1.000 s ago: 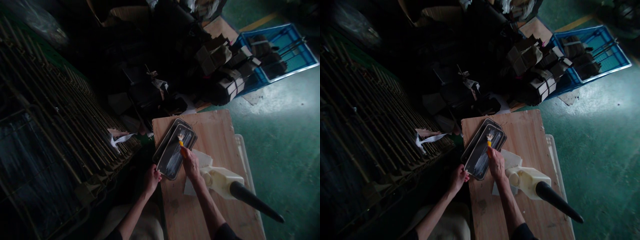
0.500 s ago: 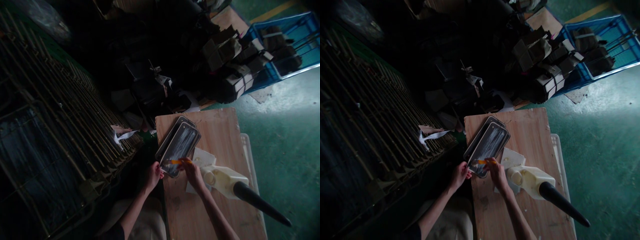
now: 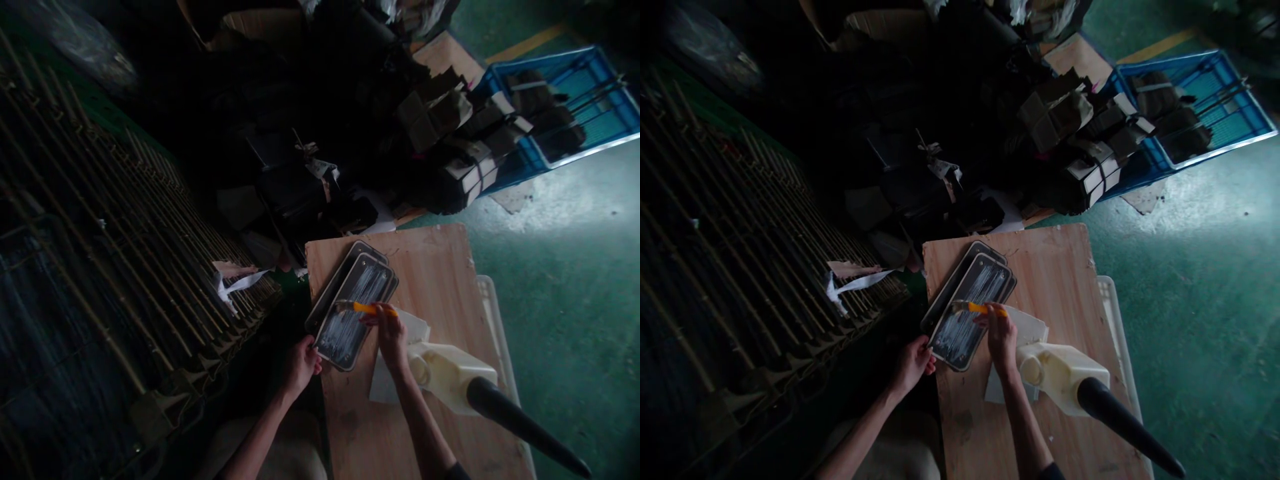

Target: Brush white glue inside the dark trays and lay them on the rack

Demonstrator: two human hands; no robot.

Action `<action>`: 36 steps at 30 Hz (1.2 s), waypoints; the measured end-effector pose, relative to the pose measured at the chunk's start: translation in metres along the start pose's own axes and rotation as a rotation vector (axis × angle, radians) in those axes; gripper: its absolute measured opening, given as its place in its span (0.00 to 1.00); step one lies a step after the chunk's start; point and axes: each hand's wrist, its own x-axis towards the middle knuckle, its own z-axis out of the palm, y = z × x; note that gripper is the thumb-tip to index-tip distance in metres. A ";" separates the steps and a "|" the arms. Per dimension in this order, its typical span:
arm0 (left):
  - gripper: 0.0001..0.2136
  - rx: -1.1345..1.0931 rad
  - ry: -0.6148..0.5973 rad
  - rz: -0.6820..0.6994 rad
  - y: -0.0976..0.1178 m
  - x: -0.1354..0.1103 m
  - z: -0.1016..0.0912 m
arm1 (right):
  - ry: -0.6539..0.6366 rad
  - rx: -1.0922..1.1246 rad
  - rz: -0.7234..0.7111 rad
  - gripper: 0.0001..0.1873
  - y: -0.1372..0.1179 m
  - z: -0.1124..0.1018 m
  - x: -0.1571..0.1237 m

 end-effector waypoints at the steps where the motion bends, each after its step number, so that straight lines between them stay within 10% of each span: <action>1: 0.14 0.001 -0.005 0.010 -0.002 0.001 0.000 | 0.057 0.005 -0.021 0.20 0.000 -0.001 0.012; 10: 0.14 0.028 0.017 0.018 -0.015 0.003 -0.001 | 0.285 0.013 -0.246 0.16 -0.008 0.004 0.050; 23: 0.06 0.077 0.024 -0.041 -0.002 0.002 0.002 | -0.189 -0.107 -0.063 0.15 0.000 -0.001 -0.044; 36: 0.23 -0.070 0.028 -0.069 -0.016 0.003 0.002 | 0.238 -0.279 -0.366 0.13 0.008 -0.018 0.055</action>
